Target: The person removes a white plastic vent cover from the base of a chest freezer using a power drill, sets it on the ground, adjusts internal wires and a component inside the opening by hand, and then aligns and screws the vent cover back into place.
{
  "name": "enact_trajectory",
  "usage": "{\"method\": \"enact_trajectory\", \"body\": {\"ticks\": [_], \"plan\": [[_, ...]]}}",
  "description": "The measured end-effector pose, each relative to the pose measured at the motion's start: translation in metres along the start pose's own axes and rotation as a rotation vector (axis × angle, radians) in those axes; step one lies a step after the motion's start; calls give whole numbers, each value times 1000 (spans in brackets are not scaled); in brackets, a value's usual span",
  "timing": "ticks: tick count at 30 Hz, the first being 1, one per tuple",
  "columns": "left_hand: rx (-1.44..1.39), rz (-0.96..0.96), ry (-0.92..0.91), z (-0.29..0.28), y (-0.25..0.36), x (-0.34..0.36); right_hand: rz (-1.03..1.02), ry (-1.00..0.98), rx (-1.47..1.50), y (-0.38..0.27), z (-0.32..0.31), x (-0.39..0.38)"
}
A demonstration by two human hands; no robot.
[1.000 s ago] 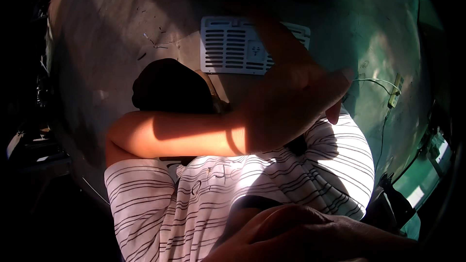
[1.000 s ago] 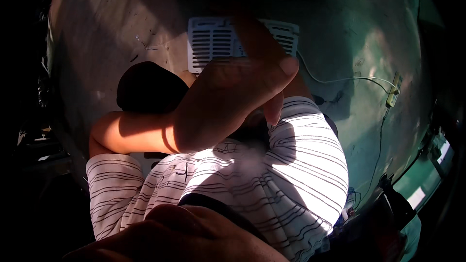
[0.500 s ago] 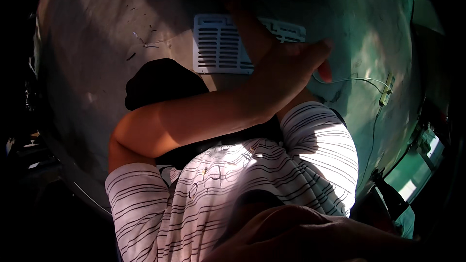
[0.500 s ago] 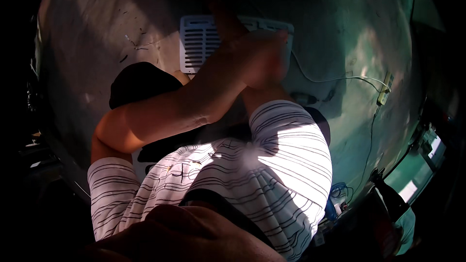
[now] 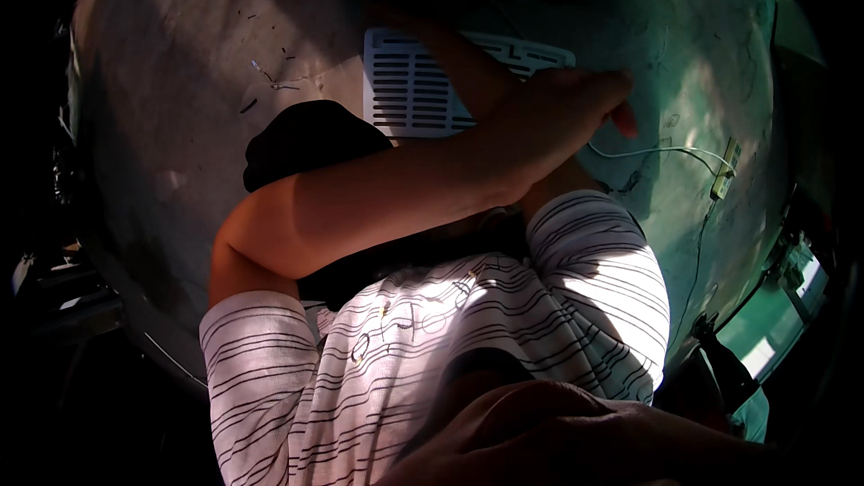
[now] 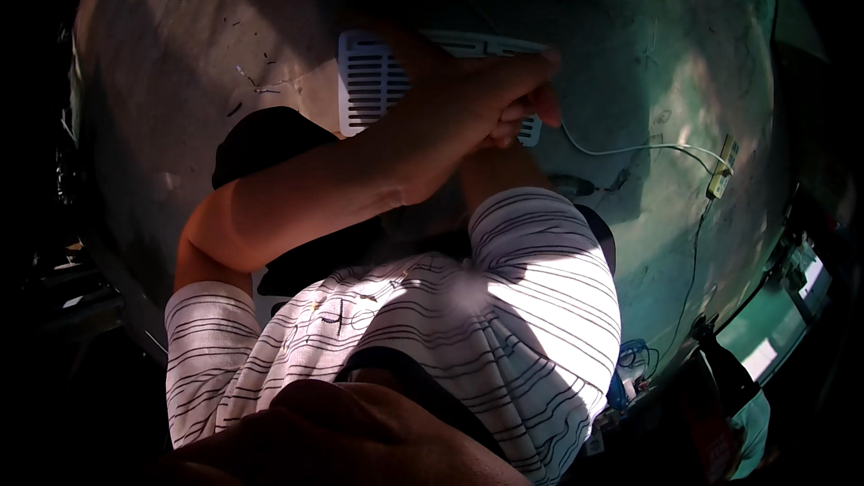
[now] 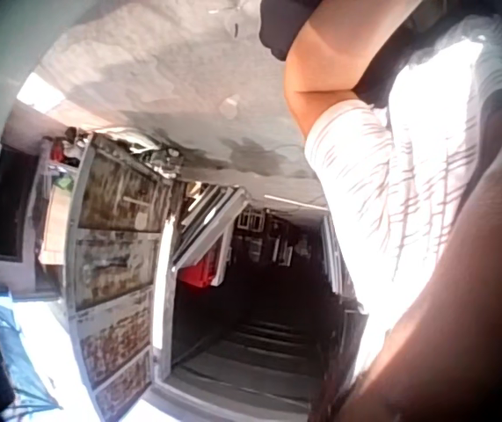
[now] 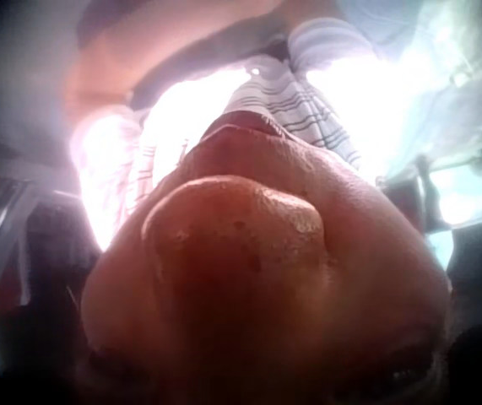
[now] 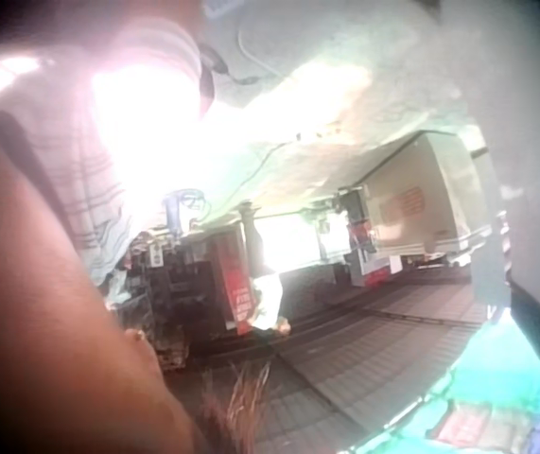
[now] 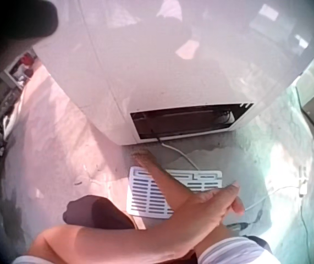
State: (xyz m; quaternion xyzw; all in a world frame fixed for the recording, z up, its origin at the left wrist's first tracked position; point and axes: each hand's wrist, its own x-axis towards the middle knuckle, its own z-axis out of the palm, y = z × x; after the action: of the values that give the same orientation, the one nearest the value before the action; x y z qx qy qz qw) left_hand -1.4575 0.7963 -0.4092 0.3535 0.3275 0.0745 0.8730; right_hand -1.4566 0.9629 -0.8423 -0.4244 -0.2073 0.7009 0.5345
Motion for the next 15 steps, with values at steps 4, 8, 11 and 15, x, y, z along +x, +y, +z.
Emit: {"method": "enact_trajectory", "body": {"ticks": [4, 8, 11, 15], "plan": [[26, -22, -64, 4, 4, 3, -332, 82, -70, 9, -52, 24], [6, 1, -40, -5, 2, 7, -483, 316, 119, 6, -19, 4], [-6, 12, 26, -12, 1, 3, -79, 368, 763, -26, 36, -27], [12, -28, -59, 6, 5, 5, -338, 404, 405, -21, -26, -14]]}}
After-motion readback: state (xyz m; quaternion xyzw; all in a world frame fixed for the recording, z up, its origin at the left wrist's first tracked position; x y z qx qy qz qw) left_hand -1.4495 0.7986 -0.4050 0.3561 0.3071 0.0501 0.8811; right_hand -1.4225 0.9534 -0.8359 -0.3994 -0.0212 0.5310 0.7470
